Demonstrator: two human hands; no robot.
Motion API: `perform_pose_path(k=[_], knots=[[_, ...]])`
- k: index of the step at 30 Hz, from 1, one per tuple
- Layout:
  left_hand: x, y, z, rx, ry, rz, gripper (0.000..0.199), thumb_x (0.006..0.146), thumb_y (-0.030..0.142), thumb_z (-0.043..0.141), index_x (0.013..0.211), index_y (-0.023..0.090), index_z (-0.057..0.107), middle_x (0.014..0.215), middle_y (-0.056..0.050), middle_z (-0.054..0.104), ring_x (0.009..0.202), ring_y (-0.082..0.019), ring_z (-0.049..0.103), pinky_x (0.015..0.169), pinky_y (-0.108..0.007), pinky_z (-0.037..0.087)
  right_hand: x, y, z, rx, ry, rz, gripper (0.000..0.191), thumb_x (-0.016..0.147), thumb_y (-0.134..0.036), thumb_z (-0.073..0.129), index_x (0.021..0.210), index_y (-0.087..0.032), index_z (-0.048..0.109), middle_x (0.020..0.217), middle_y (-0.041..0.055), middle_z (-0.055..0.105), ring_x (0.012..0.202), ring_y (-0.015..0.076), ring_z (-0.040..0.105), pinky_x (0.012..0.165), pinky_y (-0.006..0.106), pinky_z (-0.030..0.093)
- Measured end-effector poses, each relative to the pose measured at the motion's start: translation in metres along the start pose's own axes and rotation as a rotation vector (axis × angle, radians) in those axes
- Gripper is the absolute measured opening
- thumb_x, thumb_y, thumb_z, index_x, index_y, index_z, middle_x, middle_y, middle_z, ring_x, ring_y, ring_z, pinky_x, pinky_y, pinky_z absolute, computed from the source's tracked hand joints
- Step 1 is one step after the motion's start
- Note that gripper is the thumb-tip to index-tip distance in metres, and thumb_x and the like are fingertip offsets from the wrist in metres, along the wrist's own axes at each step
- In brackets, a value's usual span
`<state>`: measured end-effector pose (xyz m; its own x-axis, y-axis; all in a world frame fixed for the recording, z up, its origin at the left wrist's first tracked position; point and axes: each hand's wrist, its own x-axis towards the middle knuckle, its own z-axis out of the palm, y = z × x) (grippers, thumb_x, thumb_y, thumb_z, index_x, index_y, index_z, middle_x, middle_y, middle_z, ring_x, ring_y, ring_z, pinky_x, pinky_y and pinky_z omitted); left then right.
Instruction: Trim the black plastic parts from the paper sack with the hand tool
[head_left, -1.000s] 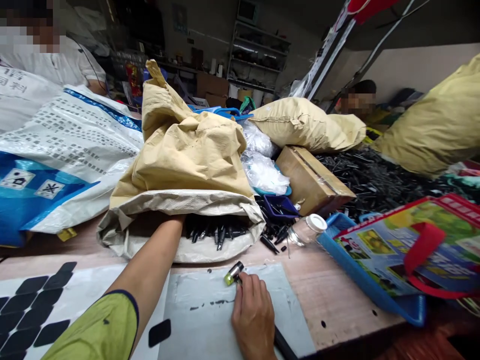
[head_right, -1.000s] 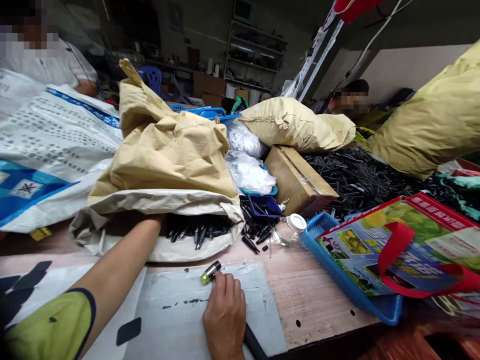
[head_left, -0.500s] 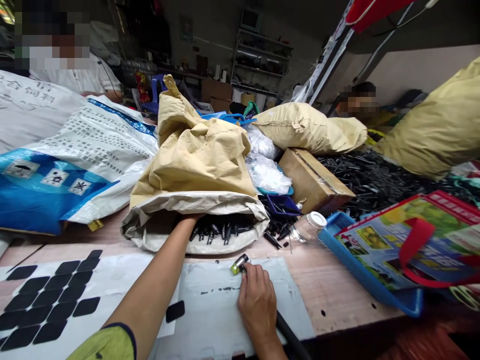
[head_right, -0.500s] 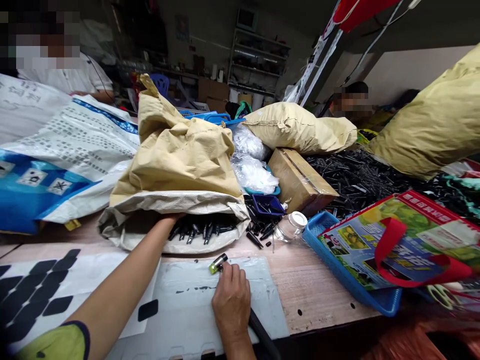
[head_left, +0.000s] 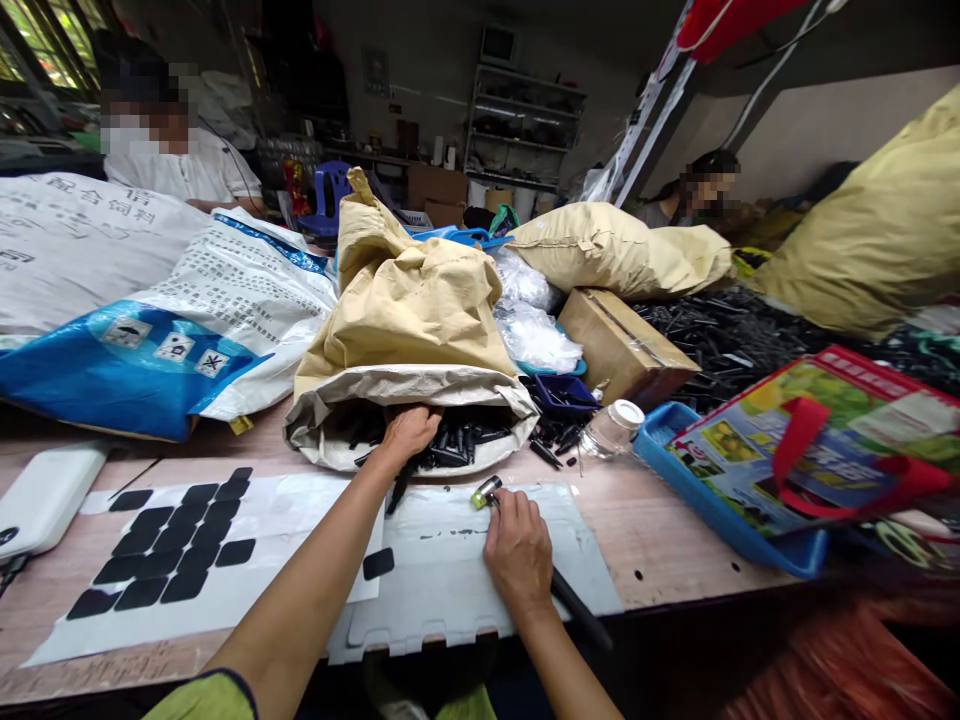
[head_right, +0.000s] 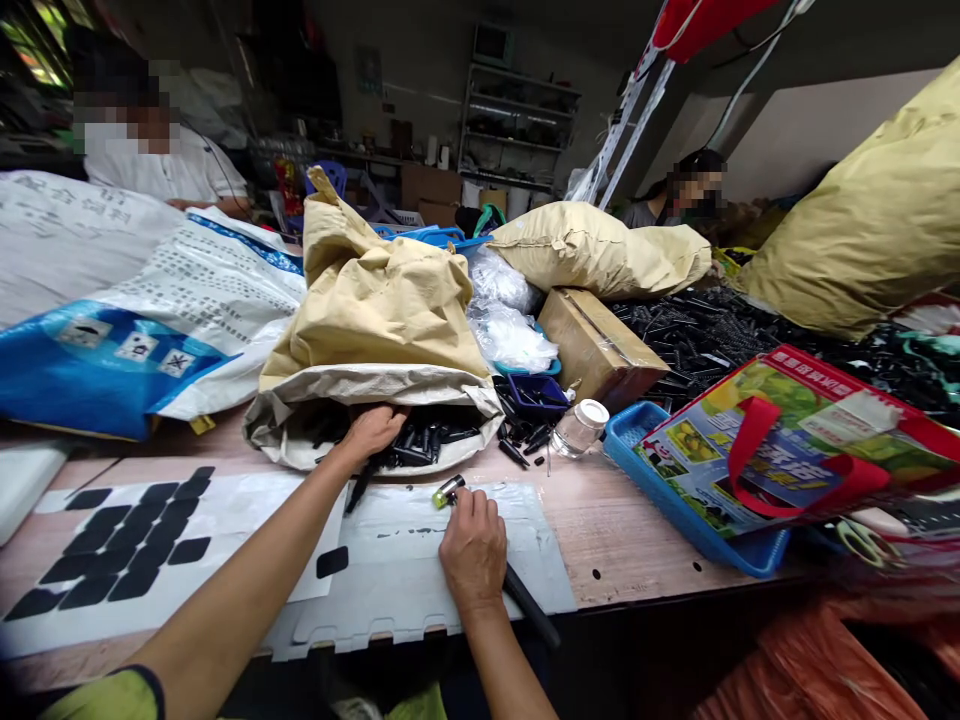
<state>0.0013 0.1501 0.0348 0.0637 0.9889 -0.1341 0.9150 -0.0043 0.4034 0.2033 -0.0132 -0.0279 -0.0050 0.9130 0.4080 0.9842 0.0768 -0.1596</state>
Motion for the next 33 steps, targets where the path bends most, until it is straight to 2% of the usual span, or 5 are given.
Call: perform_pose_path(k=[6,10,21,25,33], knots=[[-0.044,-0.001,0.030,0.020,0.324,0.373,0.036,0.101,0.043,0.049,0.125,0.028,0.071,0.137,-0.008,0.067,0.136,-0.032,0.052,0.118,-0.057,0.030,0.001,-0.001,-0.003,0.011,-0.024,0.014,0.020,0.097,-0.015,0.053,0.115,-0.022,0.058,0.100,0.0058,0.060,0.095,0.0231,0.052,0.079,0.035,0.036],[-0.065,-0.007,0.058,-0.004,0.323,0.533,0.027,0.101,0.035,0.053,0.115,0.027,0.074,0.155,-0.003,0.053,0.148,-0.032,0.039,0.124,-0.060,0.021,0.001,-0.001,-0.004,0.012,-0.030,0.010,0.019,0.097,-0.015,0.053,0.115,-0.022,0.058,0.100,0.0060,0.060,0.094,0.0233,0.052,0.079,0.035,0.036],[-0.084,-0.011,0.053,-0.051,0.467,0.459,0.037,0.096,0.038,0.062,0.130,0.027,0.067,0.157,-0.009,0.047,0.148,-0.034,0.035,0.121,-0.056,0.028,0.002,-0.002,-0.005,0.004,-0.024,0.007,0.018,0.097,-0.016,0.053,0.114,-0.021,0.059,0.100,0.0064,0.061,0.094,0.0238,0.051,0.079,0.035,0.036],[-0.118,-0.016,0.046,-0.076,0.591,0.218,0.029,0.089,0.040,0.068,0.112,0.022,0.070,0.121,-0.011,0.065,0.116,-0.031,0.056,0.101,-0.046,0.044,0.002,-0.003,-0.005,0.001,-0.033,0.010,0.019,0.097,-0.018,0.053,0.115,-0.021,0.059,0.100,0.0065,0.060,0.096,0.0244,0.051,0.080,0.035,0.036],[-0.159,-0.046,0.066,0.020,0.459,0.058,0.019,0.086,0.037,0.072,0.096,0.022,0.070,0.097,-0.007,0.064,0.099,-0.031,0.054,0.084,-0.042,0.041,0.002,-0.003,-0.009,0.052,-0.047,0.037,0.022,0.096,-0.019,0.054,0.116,-0.021,0.062,0.101,0.0067,0.062,0.096,0.0241,0.052,0.081,0.034,0.036]])
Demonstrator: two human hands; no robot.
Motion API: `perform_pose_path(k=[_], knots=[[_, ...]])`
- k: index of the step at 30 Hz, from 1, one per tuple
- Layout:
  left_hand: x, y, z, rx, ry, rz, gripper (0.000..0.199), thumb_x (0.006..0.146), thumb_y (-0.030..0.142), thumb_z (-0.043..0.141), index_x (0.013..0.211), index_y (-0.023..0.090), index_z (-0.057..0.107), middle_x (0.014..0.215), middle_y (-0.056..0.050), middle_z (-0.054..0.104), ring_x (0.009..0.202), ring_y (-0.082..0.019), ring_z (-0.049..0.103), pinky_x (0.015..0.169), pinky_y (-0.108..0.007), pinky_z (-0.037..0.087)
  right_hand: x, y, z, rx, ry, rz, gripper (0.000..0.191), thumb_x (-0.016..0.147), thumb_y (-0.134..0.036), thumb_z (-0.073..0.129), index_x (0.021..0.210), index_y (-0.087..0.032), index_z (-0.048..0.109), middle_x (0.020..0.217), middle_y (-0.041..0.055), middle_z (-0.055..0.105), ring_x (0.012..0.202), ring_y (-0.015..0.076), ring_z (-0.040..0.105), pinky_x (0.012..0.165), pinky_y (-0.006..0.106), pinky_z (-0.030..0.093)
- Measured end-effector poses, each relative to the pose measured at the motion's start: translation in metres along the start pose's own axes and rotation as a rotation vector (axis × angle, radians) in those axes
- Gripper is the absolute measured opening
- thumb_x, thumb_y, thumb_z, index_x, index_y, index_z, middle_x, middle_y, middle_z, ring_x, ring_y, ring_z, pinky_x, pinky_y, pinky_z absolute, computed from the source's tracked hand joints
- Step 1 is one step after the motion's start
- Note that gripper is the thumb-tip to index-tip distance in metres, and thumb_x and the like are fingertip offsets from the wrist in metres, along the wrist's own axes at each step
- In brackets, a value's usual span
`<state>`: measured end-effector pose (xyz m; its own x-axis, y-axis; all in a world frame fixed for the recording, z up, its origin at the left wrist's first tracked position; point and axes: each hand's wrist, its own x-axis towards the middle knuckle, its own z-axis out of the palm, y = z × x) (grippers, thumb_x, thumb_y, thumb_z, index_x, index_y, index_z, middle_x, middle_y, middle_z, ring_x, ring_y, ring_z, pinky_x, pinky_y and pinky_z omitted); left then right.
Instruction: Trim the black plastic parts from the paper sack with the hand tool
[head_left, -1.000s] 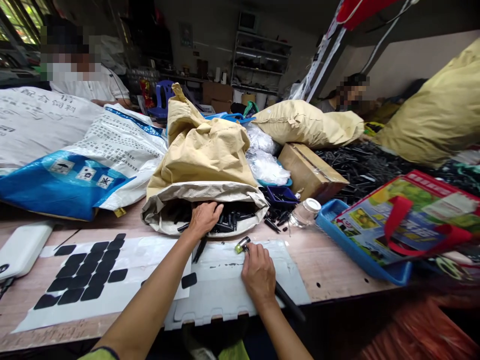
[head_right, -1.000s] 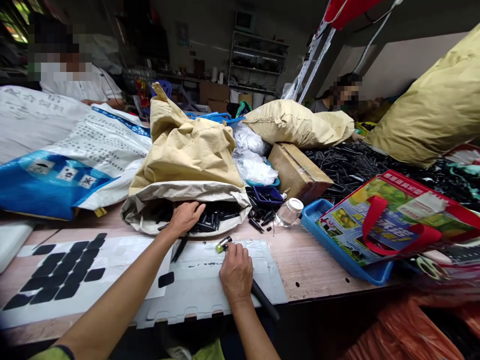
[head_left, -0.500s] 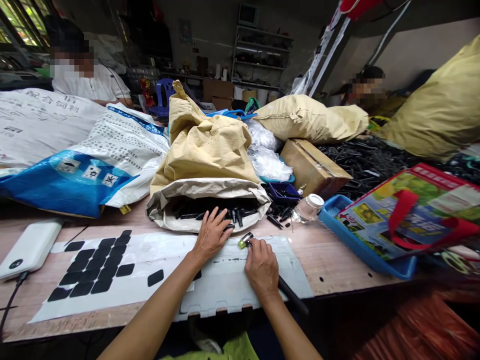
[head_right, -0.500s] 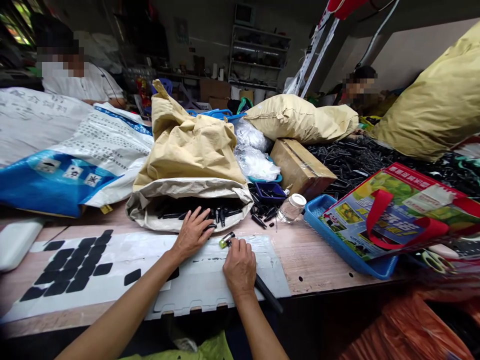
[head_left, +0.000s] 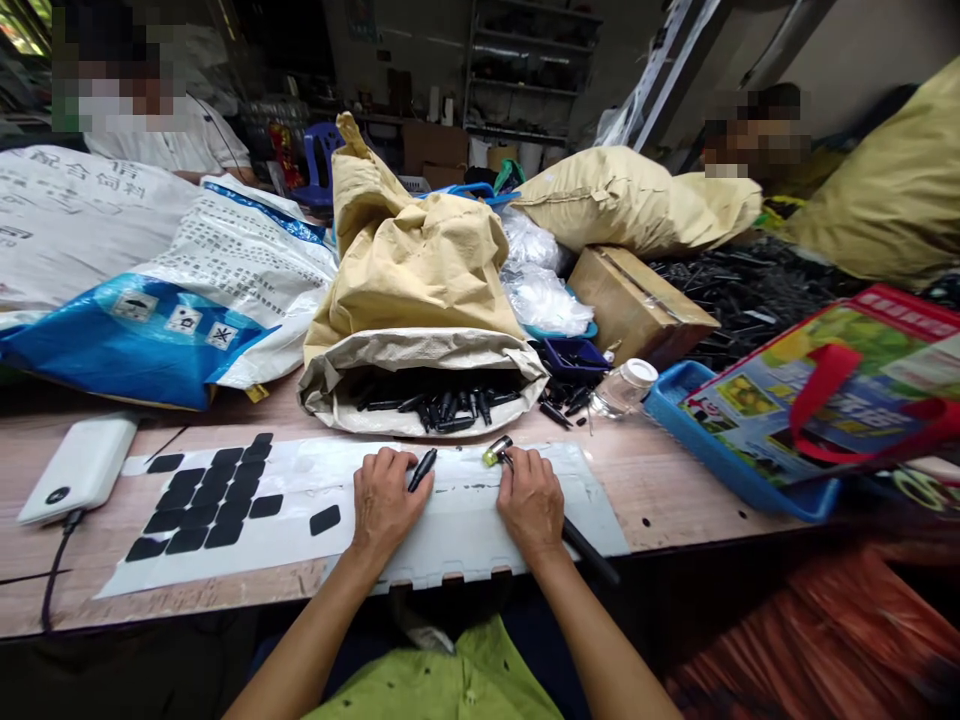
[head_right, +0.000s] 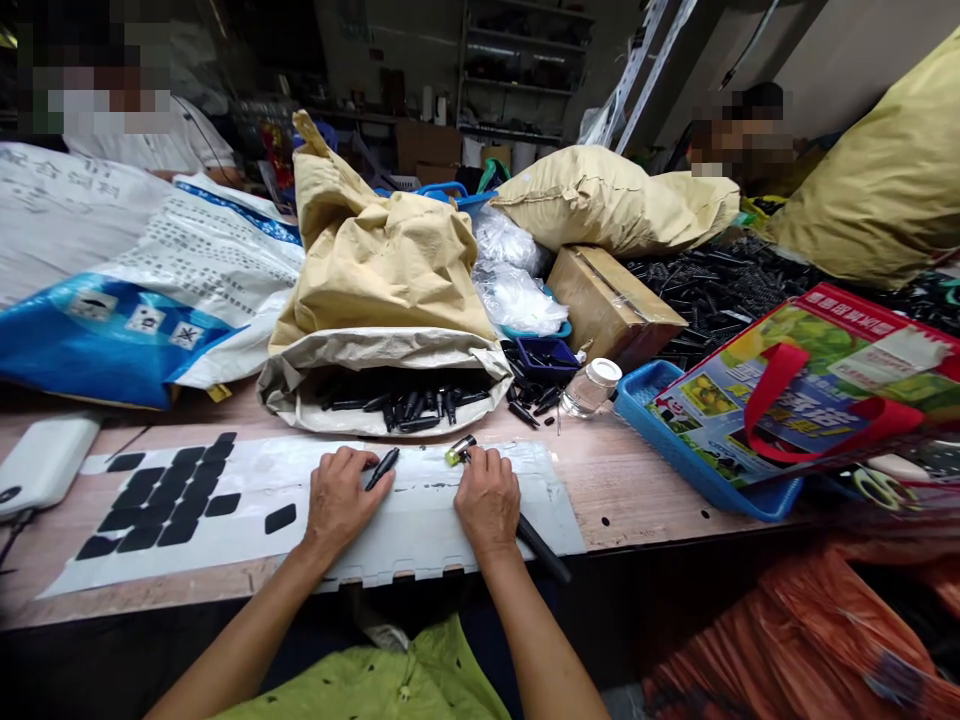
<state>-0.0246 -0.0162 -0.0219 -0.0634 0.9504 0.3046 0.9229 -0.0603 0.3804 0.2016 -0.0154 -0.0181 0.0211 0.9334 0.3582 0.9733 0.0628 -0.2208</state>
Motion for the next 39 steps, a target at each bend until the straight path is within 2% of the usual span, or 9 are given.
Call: perform_pose_path(k=[5,9,12,15,19,25,29,35,39], knots=[[0.000,-0.013,0.000,-0.149,-0.104,0.077,0.016,0.090,0.035,0.070,0.102,0.025,0.071,0.098,-0.005,0.066,0.098,-0.027,0.054,0.084,-0.039,0.039,-0.006,0.007,-0.013,0.041,-0.061,0.073,0.029,0.093,-0.024,0.061,0.122,-0.021,0.064,0.105,0.0074,0.064,0.097,0.0238,0.054,0.082,0.033,0.038],[-0.001,-0.010,0.000,-0.242,-0.186,0.094,0.018,0.088,0.033,0.073,0.105,0.028,0.073,0.100,-0.003,0.068,0.101,-0.026,0.054,0.089,-0.041,0.037,-0.010,0.020,-0.023,0.067,-0.156,0.142,0.018,0.095,-0.024,0.057,0.108,-0.021,0.068,0.103,0.0071,0.065,0.096,0.0228,0.056,0.080,0.033,0.040],[0.000,-0.005,-0.001,-0.282,-0.229,0.064,0.019,0.085,0.034,0.075,0.104,0.029,0.074,0.100,-0.003,0.070,0.102,-0.026,0.053,0.091,-0.043,0.036,-0.011,0.023,-0.031,0.200,-0.104,0.180,0.019,0.097,-0.026,0.052,0.106,-0.020,0.067,0.103,0.0069,0.065,0.093,0.0212,0.059,0.081,0.032,0.043],[0.006,-0.001,-0.002,-0.322,-0.266,-0.003,0.015,0.083,0.033,0.075,0.098,0.030,0.076,0.098,-0.002,0.071,0.101,-0.027,0.054,0.091,-0.044,0.036,-0.013,0.013,-0.040,0.431,-0.011,0.135,0.022,0.099,-0.031,0.049,0.105,-0.020,0.068,0.101,0.0069,0.067,0.092,0.0199,0.062,0.082,0.032,0.048],[0.013,0.005,-0.003,-0.352,-0.275,-0.079,0.011,0.080,0.031,0.076,0.091,0.030,0.078,0.096,-0.002,0.073,0.101,-0.027,0.054,0.091,-0.046,0.036,-0.020,-0.012,-0.046,0.618,-0.040,0.027,0.026,0.100,-0.030,0.048,0.111,-0.021,0.070,0.102,0.0077,0.071,0.095,0.0198,0.066,0.083,0.032,0.053],[0.015,0.010,-0.002,-0.352,-0.252,-0.084,0.011,0.079,0.031,0.077,0.091,0.031,0.078,0.098,0.000,0.074,0.103,-0.027,0.055,0.095,-0.048,0.034,-0.027,-0.041,-0.039,0.587,-0.051,-0.067,0.031,0.102,-0.026,0.044,0.121,-0.021,0.068,0.103,0.0087,0.070,0.099,0.0203,0.066,0.090,0.033,0.053],[0.014,0.009,-0.001,-0.356,-0.244,-0.100,0.009,0.078,0.033,0.078,0.088,0.031,0.078,0.096,0.001,0.073,0.102,-0.026,0.056,0.094,-0.046,0.035,-0.029,-0.050,-0.038,0.573,0.001,-0.117,0.032,0.104,-0.025,0.044,0.127,-0.022,0.067,0.102,0.0076,0.068,0.097,0.0183,0.066,0.091,0.031,0.052],[0.014,0.009,0.000,-0.362,-0.225,-0.096,0.012,0.077,0.032,0.079,0.089,0.031,0.078,0.094,0.001,0.073,0.100,-0.026,0.055,0.095,-0.047,0.034,-0.030,-0.053,-0.033,0.467,-0.048,-0.150,0.034,0.103,-0.021,0.043,0.125,-0.022,0.069,0.097,0.0063,0.068,0.092,0.0171,0.067,0.085,0.027,0.052],[0.014,0.010,-0.001,-0.381,-0.210,-0.095,0.010,0.077,0.029,0.079,0.086,0.031,0.078,0.095,0.001,0.074,0.101,-0.026,0.055,0.094,-0.047,0.034,-0.029,-0.049,-0.035,0.471,0.007,-0.113,0.034,0.103,-0.025,0.044,0.127,-0.022,0.068,0.099,0.0072,0.068,0.094,0.0181,0.067,0.088,0.029,0.052]])
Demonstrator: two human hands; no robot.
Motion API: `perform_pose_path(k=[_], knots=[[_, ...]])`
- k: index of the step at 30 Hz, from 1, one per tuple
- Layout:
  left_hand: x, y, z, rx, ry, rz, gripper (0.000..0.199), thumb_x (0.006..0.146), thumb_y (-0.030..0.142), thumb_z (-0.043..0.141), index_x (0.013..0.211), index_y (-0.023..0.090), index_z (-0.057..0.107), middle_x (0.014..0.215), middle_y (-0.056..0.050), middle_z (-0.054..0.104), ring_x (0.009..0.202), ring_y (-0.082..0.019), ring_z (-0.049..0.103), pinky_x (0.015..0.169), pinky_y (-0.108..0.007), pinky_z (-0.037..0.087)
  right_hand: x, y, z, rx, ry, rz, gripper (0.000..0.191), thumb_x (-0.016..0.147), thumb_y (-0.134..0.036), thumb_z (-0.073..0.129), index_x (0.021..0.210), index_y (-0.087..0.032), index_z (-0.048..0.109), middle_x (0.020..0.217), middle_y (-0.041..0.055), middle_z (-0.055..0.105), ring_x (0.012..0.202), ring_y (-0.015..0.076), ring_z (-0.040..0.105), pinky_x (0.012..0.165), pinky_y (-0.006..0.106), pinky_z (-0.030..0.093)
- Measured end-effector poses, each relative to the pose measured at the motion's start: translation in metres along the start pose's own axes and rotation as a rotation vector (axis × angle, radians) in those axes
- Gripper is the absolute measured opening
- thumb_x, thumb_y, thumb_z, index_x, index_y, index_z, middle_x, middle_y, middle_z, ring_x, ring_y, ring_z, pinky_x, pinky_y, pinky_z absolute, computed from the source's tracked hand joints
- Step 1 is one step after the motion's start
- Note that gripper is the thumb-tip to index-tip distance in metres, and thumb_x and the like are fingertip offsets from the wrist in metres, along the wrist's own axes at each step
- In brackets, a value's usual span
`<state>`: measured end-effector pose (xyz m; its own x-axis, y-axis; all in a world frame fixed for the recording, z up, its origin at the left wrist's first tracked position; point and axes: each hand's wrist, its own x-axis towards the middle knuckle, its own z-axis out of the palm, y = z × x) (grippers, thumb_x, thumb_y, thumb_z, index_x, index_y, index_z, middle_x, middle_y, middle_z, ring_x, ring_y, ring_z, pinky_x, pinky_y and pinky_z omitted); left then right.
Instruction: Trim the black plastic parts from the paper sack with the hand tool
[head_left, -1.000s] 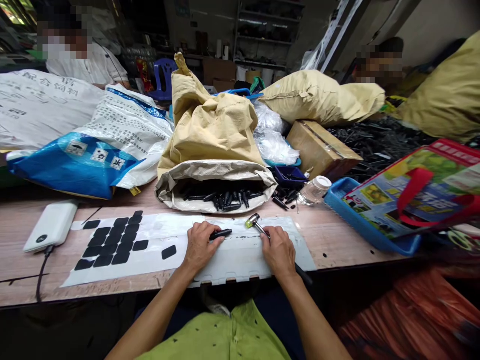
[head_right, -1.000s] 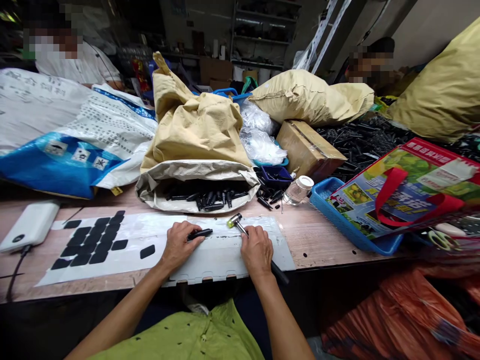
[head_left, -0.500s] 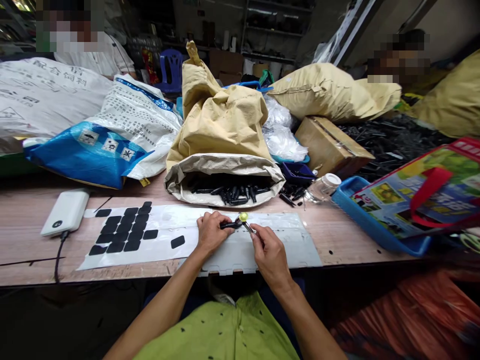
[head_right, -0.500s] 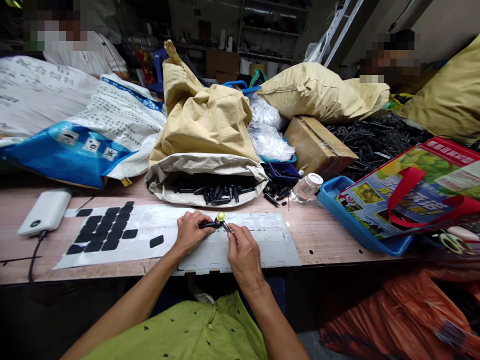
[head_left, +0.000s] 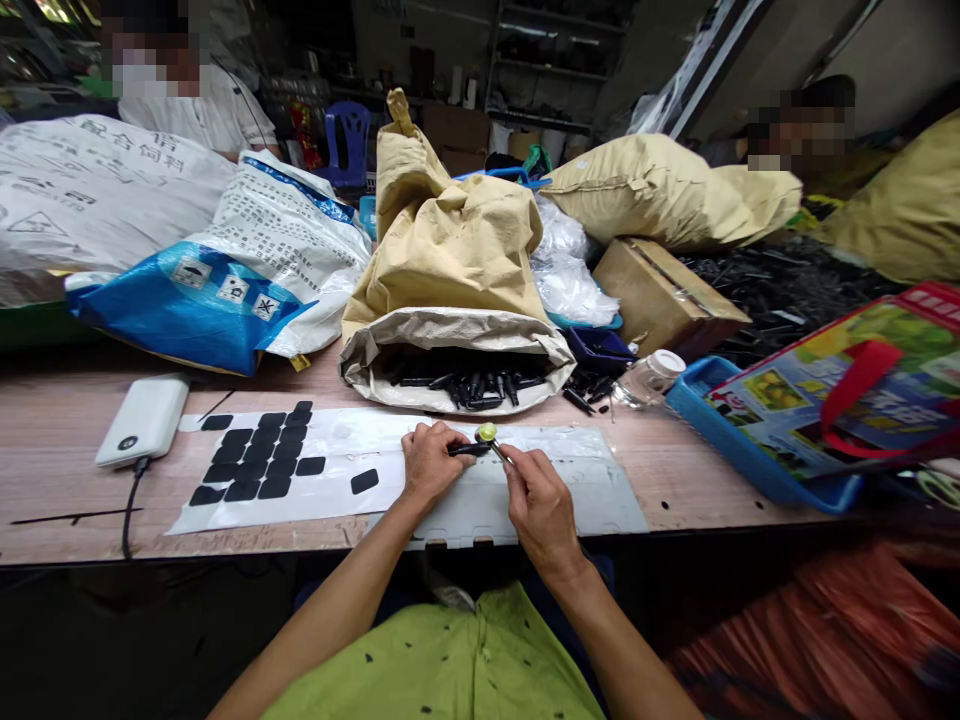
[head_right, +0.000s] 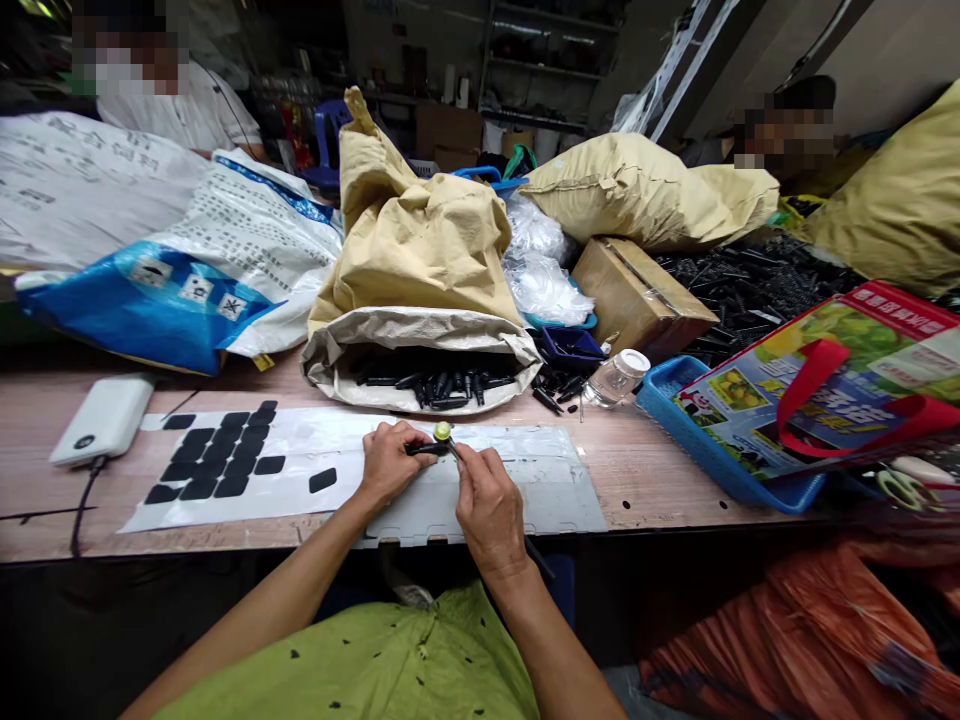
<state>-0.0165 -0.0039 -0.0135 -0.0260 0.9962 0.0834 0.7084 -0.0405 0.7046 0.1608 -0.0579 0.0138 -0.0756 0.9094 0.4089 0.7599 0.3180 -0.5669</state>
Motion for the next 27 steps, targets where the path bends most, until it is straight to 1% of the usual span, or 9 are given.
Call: perform_pose_path(k=[5,7,10,13,16,20,23,25,27], knots=[[0.000,-0.001,0.001,0.010,0.004,-0.001,0.011,0.075,0.030,0.080,0.086,0.032,0.078,0.093,0.001,0.074,0.100,-0.026,0.056,0.094,-0.048,0.034,-0.002,0.005,-0.002,-0.010,-0.035,0.020,0.034,0.103,-0.023,0.043,0.124,-0.023,0.069,0.099,0.0069,0.069,0.093,0.0181,0.067,0.085,0.029,0.052],[0.000,-0.001,0.000,0.014,-0.006,0.002,0.011,0.075,0.030,0.080,0.086,0.032,0.078,0.093,0.001,0.074,0.101,-0.027,0.056,0.093,-0.047,0.035,-0.002,0.011,-0.004,-0.012,0.001,0.035,0.033,0.102,-0.024,0.044,0.124,-0.023,0.069,0.100,0.0070,0.069,0.094,0.0183,0.067,0.085,0.029,0.052],[-0.001,-0.001,0.001,0.022,-0.006,0.017,0.011,0.076,0.030,0.079,0.087,0.032,0.079,0.094,0.000,0.074,0.101,-0.027,0.055,0.094,-0.048,0.034,0.001,0.029,-0.011,-0.072,0.073,0.077,0.032,0.102,-0.026,0.045,0.124,-0.023,0.069,0.102,0.0067,0.069,0.096,0.0187,0.066,0.085,0.030,0.050],[-0.001,-0.002,0.002,0.038,-0.003,0.023,0.010,0.077,0.031,0.078,0.088,0.031,0.079,0.094,0.000,0.073,0.100,-0.027,0.055,0.093,-0.047,0.035,0.005,0.054,-0.017,-0.239,0.078,0.115,0.030,0.100,-0.024,0.048,0.120,-0.024,0.071,0.098,0.0053,0.068,0.093,0.0196,0.062,0.081,0.030,0.046],[0.000,-0.003,0.001,0.050,-0.013,0.030,0.009,0.079,0.032,0.077,0.088,0.031,0.078,0.093,-0.001,0.073,0.100,-0.027,0.055,0.091,-0.046,0.035,0.007,0.073,-0.016,-0.393,0.068,0.060,0.028,0.098,-0.020,0.051,0.115,-0.024,0.072,0.092,0.0056,0.065,0.090,0.0211,0.056,0.081,0.031,0.042],[-0.004,0.002,-0.010,0.009,-0.045,0.102,0.013,0.087,0.036,0.070,0.096,0.029,0.077,0.098,-0.003,0.071,0.103,-0.027,0.054,0.094,-0.046,0.037,0.007,0.084,-0.009,-0.464,0.076,0.003,0.030,0.097,-0.016,0.050,0.117,-0.023,0.070,0.094,0.0060,0.062,0.089,0.0205,0.051,0.079,0.031,0.037],[-0.028,0.017,-0.024,-0.176,-0.259,0.292,0.022,0.096,0.040,0.058,0.108,0.027,0.073,0.104,-0.005,0.070,0.105,-0.025,0.057,0.097,-0.041,0.040,0.008,0.085,-0.006,-0.472,0.061,0.008,0.028,0.096,-0.016,0.052,0.118,-0.023,0.069,0.096,0.0054,0.060,0.090,0.0201,0.050,0.078,0.031,0.036],[-0.054,0.025,-0.028,-0.329,-0.534,0.375,0.027,0.100,0.043,0.051,0.111,0.027,0.071,0.106,-0.005,0.070,0.101,-0.022,0.060,0.093,-0.034,0.044,0.008,0.084,-0.006,-0.479,0.053,0.021,0.028,0.096,-0.017,0.053,0.118,-0.023,0.068,0.096,0.0052,0.060,0.091,0.0200,0.049,0.078,0.031,0.035],[-0.083,0.026,-0.024,-0.406,-0.815,0.369,0.030,0.100,0.048,0.052,0.111,0.028,0.072,0.105,-0.003,0.071,0.095,-0.020,0.064,0.085,-0.029,0.046,0.007,0.084,-0.006,-0.486,0.053,0.033,0.027,0.096,-0.018,0.053,0.118,-0.023,0.068,0.096,0.0052,0.060,0.091,0.0202,0.049,0.078,0.032,0.034]])
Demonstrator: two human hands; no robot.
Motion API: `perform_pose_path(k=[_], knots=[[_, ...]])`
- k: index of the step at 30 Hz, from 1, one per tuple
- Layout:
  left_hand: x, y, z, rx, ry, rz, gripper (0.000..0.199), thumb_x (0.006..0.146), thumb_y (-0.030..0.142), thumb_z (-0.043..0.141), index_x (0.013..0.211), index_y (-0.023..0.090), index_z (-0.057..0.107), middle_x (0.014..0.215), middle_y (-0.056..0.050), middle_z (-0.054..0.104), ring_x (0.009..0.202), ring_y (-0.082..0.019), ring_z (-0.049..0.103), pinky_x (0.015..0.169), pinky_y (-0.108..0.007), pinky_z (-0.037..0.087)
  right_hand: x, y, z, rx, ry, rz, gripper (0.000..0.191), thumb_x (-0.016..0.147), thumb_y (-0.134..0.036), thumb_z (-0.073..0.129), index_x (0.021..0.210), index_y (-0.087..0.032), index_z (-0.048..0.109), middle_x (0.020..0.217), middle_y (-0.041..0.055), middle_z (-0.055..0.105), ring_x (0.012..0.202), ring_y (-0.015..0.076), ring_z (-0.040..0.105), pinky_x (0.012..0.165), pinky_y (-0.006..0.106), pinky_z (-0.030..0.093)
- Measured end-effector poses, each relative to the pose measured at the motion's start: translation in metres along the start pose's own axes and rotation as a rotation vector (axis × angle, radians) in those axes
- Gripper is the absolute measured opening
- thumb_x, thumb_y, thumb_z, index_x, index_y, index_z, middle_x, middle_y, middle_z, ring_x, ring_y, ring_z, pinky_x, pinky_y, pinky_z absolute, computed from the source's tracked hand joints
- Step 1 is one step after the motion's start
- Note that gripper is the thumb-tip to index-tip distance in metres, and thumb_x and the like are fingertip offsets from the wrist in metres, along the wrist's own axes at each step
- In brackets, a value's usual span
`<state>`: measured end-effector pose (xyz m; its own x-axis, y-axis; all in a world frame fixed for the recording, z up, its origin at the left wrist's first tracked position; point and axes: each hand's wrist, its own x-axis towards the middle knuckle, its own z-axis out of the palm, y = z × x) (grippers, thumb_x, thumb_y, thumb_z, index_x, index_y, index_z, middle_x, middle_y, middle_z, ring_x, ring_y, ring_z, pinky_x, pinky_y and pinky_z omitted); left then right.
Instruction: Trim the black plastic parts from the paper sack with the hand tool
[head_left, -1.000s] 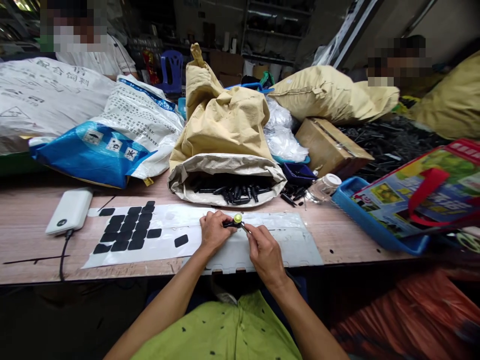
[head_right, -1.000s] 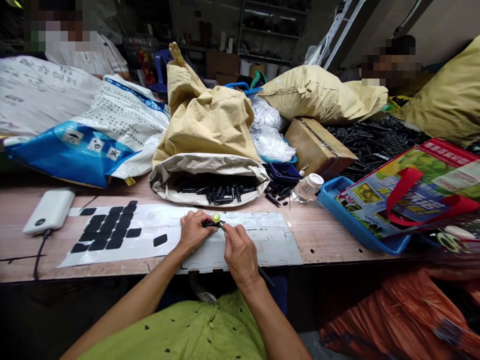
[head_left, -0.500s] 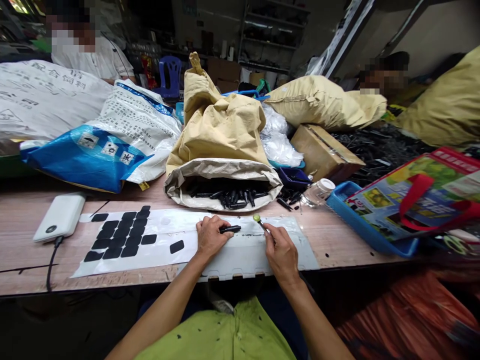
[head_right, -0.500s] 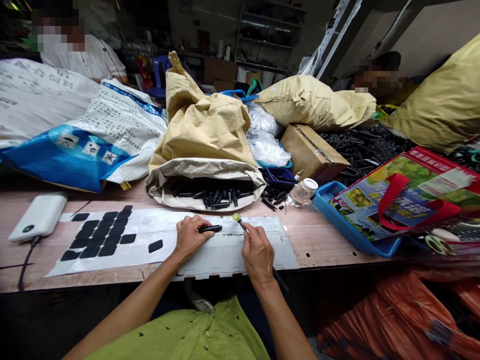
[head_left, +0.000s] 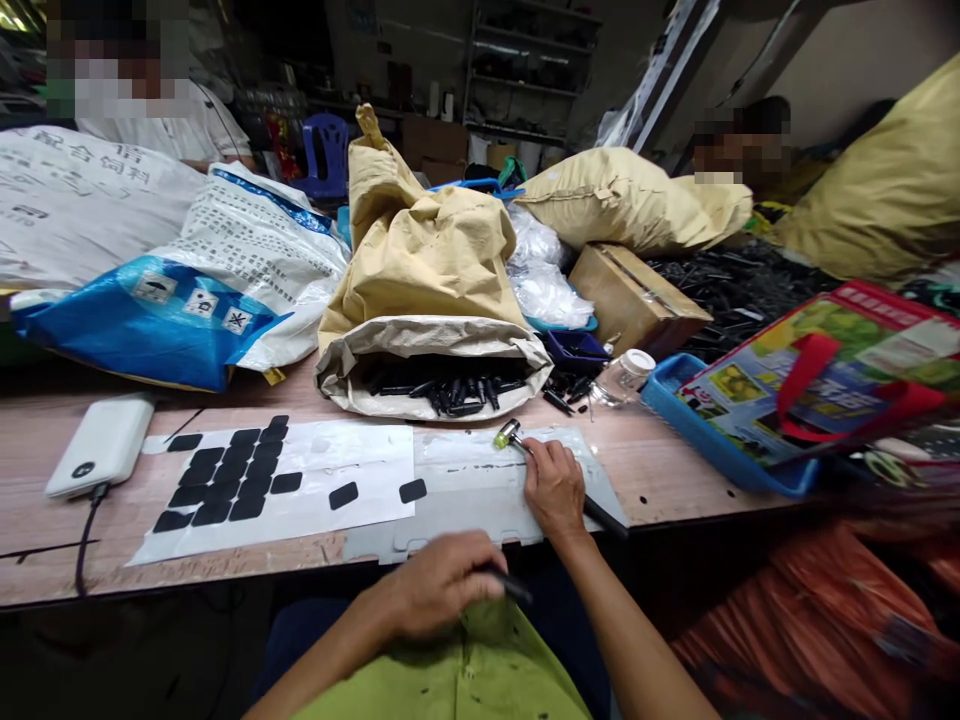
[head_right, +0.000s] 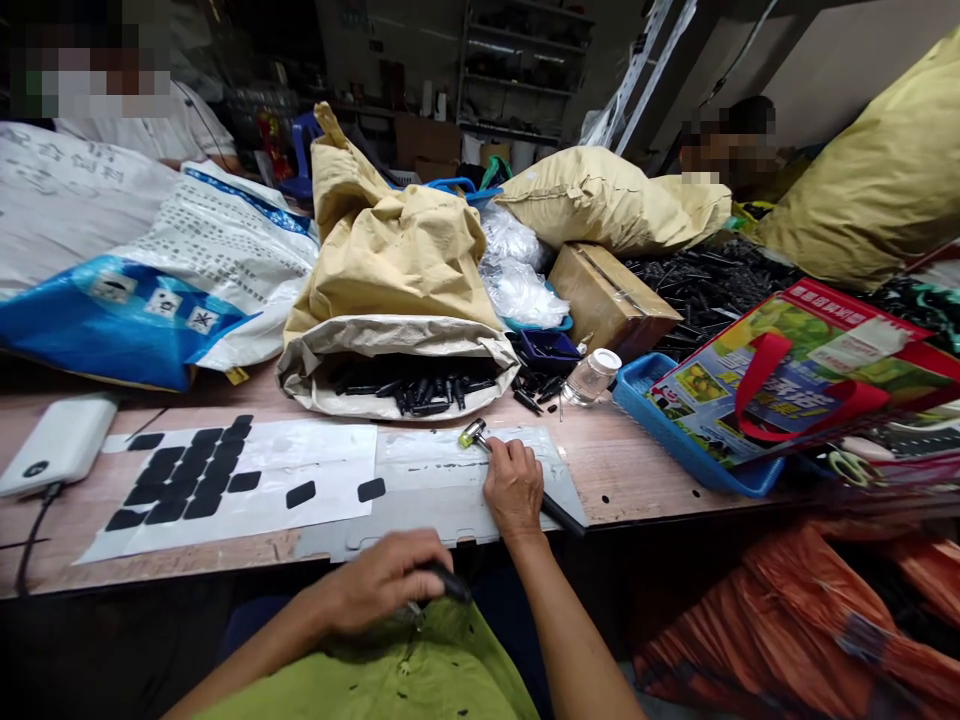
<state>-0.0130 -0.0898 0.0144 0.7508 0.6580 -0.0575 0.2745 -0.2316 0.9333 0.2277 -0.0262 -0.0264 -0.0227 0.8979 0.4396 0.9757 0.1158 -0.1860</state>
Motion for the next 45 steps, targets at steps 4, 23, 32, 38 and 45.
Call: perform_pose_path(k=[4,23,32,38,45], knots=[[-0.020,-0.033,0.044,0.043,-0.085,-0.221,0.036,0.098,0.052,0.051,0.103,0.025,0.073,0.099,-0.003,0.073,0.092,-0.022,0.067,0.082,-0.030,0.048,-0.001,0.000,0.001,-0.011,-0.010,0.006,0.026,0.097,-0.020,0.053,0.118,-0.023,0.068,0.098,0.0058,0.061,0.092,0.0211,0.049,0.078,0.032,0.032],[-0.027,-0.012,0.029,0.627,-0.291,-0.701,0.047,0.088,0.048,0.061,0.117,0.014,0.076,0.116,-0.022,0.074,0.112,-0.041,0.069,0.092,-0.049,0.053,-0.001,0.000,0.000,-0.031,-0.006,0.002,0.025,0.097,-0.019,0.056,0.119,-0.023,0.067,0.098,0.0057,0.061,0.092,0.0217,0.049,0.079,0.032,0.033],[0.092,0.017,-0.055,0.777,0.741,-0.208,0.032,0.091,0.032,0.066,0.121,0.022,0.072,0.126,-0.014,0.065,0.125,-0.033,0.053,0.107,-0.048,0.039,-0.002,-0.001,0.000,-0.018,0.004,0.010,0.025,0.097,-0.020,0.057,0.119,-0.024,0.068,0.098,0.0052,0.062,0.092,0.0221,0.049,0.077,0.032,0.032],[0.118,-0.023,-0.086,0.902,0.811,-0.261,0.019,0.079,0.022,0.081,0.097,0.020,0.077,0.145,-0.015,0.050,0.141,-0.040,0.032,0.115,-0.055,0.028,-0.001,-0.001,0.000,-0.004,0.003,0.012,0.025,0.097,-0.019,0.057,0.118,-0.024,0.068,0.098,0.0054,0.062,0.093,0.0221,0.050,0.078,0.032,0.032],[0.063,-0.035,-0.058,0.712,0.716,-0.157,0.021,0.087,0.030,0.075,0.108,0.029,0.075,0.107,-0.006,0.067,0.113,-0.030,0.050,0.102,-0.049,0.033,-0.001,-0.001,0.000,0.005,-0.010,0.012,0.025,0.098,-0.019,0.053,0.118,-0.023,0.068,0.097,0.0066,0.062,0.093,0.0226,0.050,0.080,0.033,0.034]])
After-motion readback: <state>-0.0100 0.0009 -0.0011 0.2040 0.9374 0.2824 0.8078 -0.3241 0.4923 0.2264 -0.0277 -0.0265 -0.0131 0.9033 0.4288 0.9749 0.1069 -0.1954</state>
